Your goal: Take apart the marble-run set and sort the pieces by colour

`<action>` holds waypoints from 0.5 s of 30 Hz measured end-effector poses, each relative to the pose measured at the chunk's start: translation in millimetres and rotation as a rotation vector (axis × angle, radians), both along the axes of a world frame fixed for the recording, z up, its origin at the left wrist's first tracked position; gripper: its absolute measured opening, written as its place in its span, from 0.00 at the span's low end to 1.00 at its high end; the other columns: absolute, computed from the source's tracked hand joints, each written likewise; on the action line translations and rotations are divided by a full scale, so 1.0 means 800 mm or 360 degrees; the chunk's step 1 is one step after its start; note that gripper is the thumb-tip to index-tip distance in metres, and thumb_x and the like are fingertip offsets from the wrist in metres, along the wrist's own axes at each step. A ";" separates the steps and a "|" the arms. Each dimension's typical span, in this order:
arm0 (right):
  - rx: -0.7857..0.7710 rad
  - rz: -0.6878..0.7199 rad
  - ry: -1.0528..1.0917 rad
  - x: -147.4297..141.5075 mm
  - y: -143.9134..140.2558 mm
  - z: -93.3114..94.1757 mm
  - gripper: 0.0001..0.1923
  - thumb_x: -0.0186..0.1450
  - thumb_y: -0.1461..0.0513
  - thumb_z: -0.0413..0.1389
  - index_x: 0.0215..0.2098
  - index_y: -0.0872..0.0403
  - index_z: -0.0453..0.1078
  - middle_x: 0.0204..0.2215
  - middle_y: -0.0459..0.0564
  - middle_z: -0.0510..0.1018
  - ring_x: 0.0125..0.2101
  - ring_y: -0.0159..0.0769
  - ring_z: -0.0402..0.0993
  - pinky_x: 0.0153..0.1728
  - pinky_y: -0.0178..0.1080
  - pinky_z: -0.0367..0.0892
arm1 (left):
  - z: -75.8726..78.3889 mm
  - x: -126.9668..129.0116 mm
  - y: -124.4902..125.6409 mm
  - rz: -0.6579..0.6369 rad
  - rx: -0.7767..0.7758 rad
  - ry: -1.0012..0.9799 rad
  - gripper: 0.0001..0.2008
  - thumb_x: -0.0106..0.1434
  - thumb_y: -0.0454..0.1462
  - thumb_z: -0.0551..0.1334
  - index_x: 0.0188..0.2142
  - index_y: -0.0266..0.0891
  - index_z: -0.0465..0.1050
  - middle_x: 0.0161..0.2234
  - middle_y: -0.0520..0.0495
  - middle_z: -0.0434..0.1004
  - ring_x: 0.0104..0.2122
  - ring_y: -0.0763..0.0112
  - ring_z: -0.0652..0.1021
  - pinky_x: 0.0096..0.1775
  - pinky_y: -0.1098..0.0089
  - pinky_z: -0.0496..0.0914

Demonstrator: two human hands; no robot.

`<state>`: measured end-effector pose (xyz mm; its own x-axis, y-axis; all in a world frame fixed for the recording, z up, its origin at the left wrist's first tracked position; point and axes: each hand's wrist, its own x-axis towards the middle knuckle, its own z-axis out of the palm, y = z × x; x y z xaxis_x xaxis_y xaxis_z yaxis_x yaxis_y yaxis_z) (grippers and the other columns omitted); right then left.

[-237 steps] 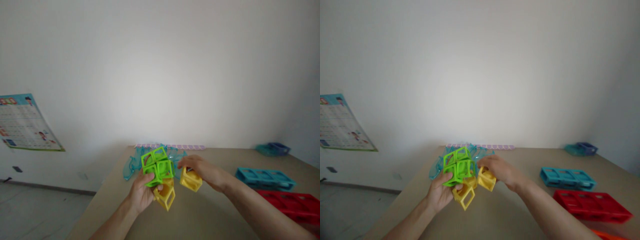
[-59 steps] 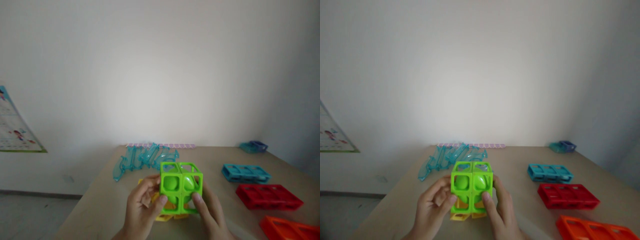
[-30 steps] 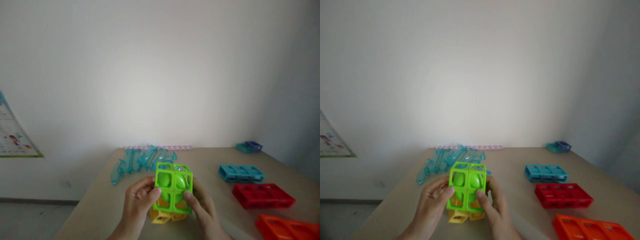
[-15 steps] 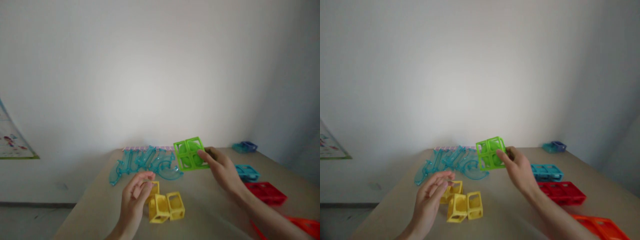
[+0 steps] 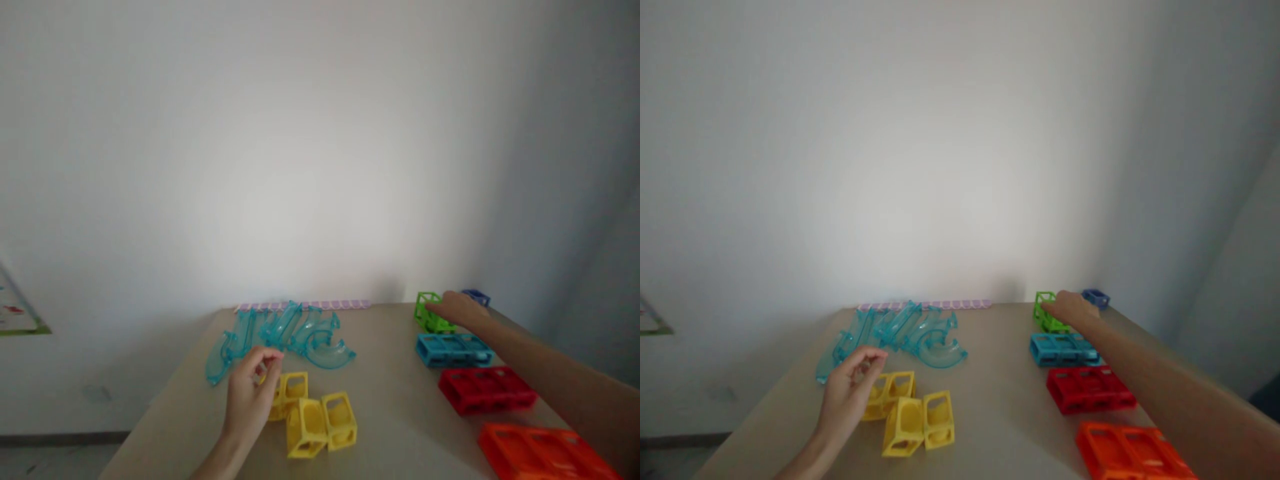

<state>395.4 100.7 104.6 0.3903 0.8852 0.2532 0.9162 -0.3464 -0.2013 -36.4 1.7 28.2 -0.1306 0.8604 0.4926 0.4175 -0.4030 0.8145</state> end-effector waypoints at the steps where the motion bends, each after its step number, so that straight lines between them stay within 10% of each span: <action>1: 0.0022 -0.0021 0.0000 -0.009 -0.005 0.004 0.19 0.52 0.51 0.62 0.26 0.62 0.74 0.30 0.72 0.77 0.36 0.67 0.75 0.34 0.58 0.65 | -0.001 -0.004 0.004 0.0008 -0.0013 0.0051 0.08 0.59 0.41 0.60 0.30 0.40 0.74 0.30 0.48 0.76 0.32 0.64 0.74 0.35 0.70 0.64; 6: 0.0263 0.0355 -0.0013 -0.108 -0.078 0.003 0.22 0.59 0.49 0.57 0.42 0.58 0.72 0.43 0.67 0.73 0.48 0.59 0.68 0.49 0.56 0.59 | -0.007 -0.009 0.016 -0.0047 -0.0155 0.0084 0.08 0.59 0.41 0.60 0.29 0.39 0.74 0.27 0.49 0.76 0.30 0.64 0.75 0.32 0.70 0.65; 10: 0.0230 0.1585 0.0358 -0.207 -0.155 -0.045 0.31 0.59 0.49 0.57 0.57 0.53 0.61 0.51 0.57 0.68 0.50 0.47 0.66 0.52 0.46 0.61 | -0.010 0.003 0.012 -0.0181 -0.0228 0.0134 0.09 0.59 0.40 0.59 0.26 0.39 0.73 0.25 0.50 0.76 0.29 0.65 0.75 0.32 0.71 0.65; 15: 0.0144 0.1765 0.0500 -0.249 -0.174 -0.090 0.41 0.50 0.50 0.64 0.58 0.54 0.60 0.51 0.58 0.66 0.49 0.51 0.64 0.51 0.51 0.58 | -0.011 0.011 0.008 -0.0293 -0.0279 0.0086 0.08 0.58 0.38 0.59 0.26 0.38 0.75 0.27 0.49 0.77 0.31 0.65 0.75 0.34 0.71 0.65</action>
